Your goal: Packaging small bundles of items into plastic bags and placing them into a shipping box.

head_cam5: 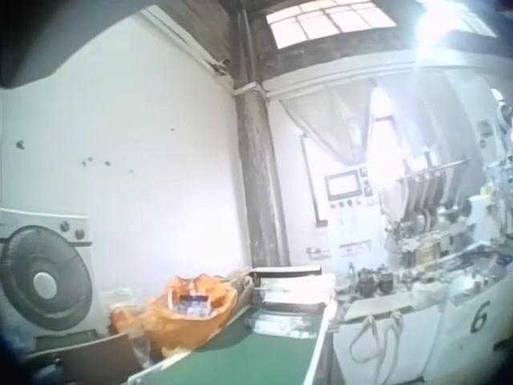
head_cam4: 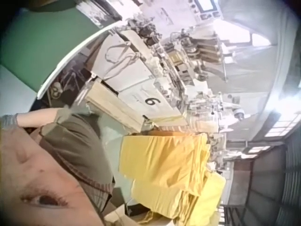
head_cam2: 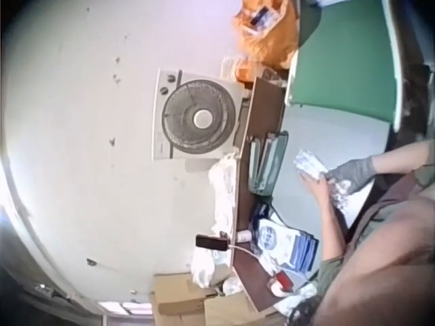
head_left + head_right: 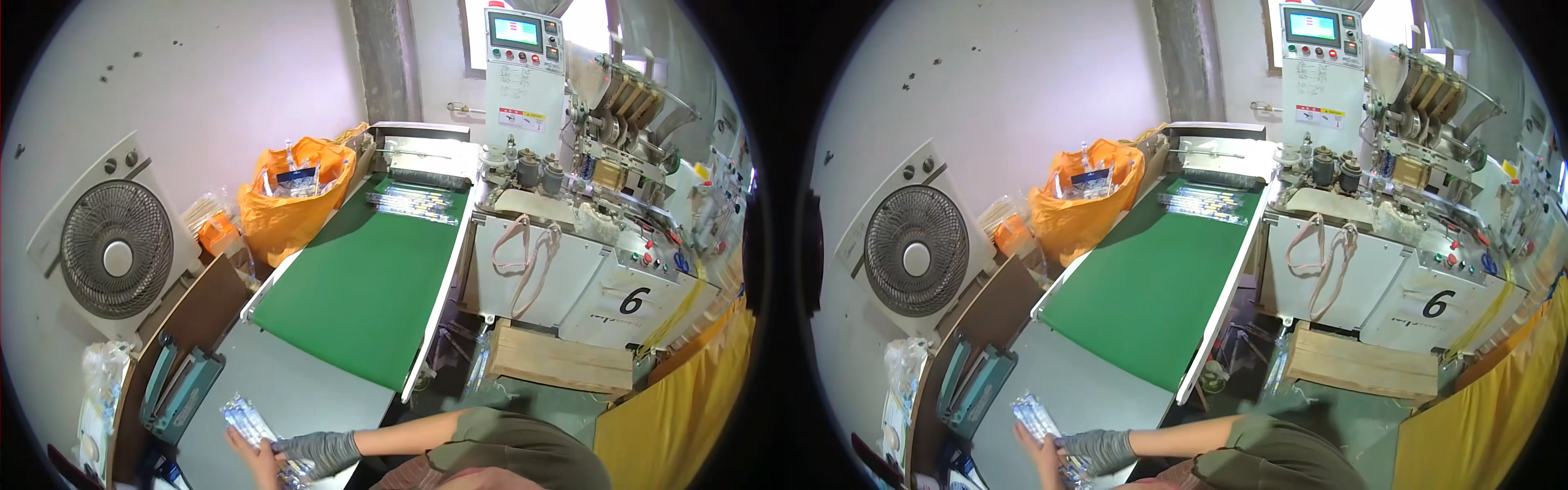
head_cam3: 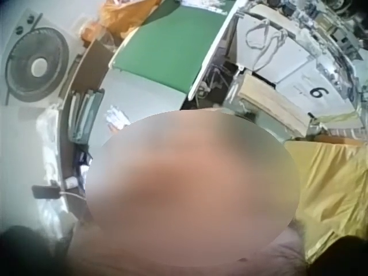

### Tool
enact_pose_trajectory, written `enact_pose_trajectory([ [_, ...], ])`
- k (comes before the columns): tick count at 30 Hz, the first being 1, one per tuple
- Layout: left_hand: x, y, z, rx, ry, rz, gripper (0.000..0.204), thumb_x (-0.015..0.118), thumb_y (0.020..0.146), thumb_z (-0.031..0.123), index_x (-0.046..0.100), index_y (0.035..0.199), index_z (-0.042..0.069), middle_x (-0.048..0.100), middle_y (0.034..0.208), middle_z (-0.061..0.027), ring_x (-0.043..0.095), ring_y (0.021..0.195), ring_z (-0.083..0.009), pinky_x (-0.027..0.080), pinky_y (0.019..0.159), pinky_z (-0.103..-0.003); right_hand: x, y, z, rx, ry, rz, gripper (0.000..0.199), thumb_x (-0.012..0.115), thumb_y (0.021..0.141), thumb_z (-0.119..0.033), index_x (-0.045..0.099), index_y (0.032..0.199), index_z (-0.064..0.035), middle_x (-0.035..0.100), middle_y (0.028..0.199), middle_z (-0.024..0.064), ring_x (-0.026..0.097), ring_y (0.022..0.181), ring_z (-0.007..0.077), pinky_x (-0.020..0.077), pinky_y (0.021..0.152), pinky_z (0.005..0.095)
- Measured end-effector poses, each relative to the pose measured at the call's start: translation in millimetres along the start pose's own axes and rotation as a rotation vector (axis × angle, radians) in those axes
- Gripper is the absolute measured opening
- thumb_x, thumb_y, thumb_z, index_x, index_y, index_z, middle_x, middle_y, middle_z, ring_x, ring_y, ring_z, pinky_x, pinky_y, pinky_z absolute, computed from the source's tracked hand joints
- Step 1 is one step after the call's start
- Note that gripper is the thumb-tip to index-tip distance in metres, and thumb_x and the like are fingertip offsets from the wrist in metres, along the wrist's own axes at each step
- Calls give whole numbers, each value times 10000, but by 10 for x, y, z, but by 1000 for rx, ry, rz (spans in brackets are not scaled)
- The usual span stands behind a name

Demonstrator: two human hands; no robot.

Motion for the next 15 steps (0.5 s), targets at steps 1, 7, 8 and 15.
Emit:
enact_pose_trajectory([
  [1, -163, -49, -195, -6, 5, 6, 803, 612, 721, 47, 262, 1440, -26, 158, 1519, -252, 192, 1408, -382, 257, 1125, -427, -172, 78, -73, 154, -21, 47, 724, 628, 850, -420, 362, 1410, -48, 300, 1487, 222, 315, 1372, 352, 270, 1124, 380],
  [7, -672, -178, 526, -511, -472, 50, 641, 574, 932, 261, 293, 1439, -13, 364, 1454, -184, 396, 1299, -305, 307, 1076, -434, -1066, 44, 778, 576, -616, 722, 629, 479, 914, -481, 471, 1289, 23, 456, 1364, 236, 433, 1270, 372, 296, 1097, 436],
  [8, -714, -148, 597, -501, -476, 33, 641, 574, 932, 261, 293, 1439, -13, 364, 1454, -184, 396, 1299, -305, 307, 1076, -434, -1205, 6, 899, 860, -542, 457, 632, 466, 913, -480, 468, 1287, 29, 471, 1347, 234, 444, 1253, 382, 300, 1092, 443],
  [15, -592, -56, 649, -583, -852, -143, 446, 447, 974, 344, 472, 1295, 35, 559, 1211, -117, 580, 1040, -238, 498, 872, -395, -37, 805, 421, 610, -353, 237, 578, 489, 920, -420, 447, 1311, 4, 429, 1387, 215, 424, 1282, 333, 311, 1091, 385],
])
Point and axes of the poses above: each hand's wrist, its own y-axis towards the middle knuckle, its own x-axis out of the palm, z = x × y, the point moved 1 cm from there along y, towards the middle knuckle
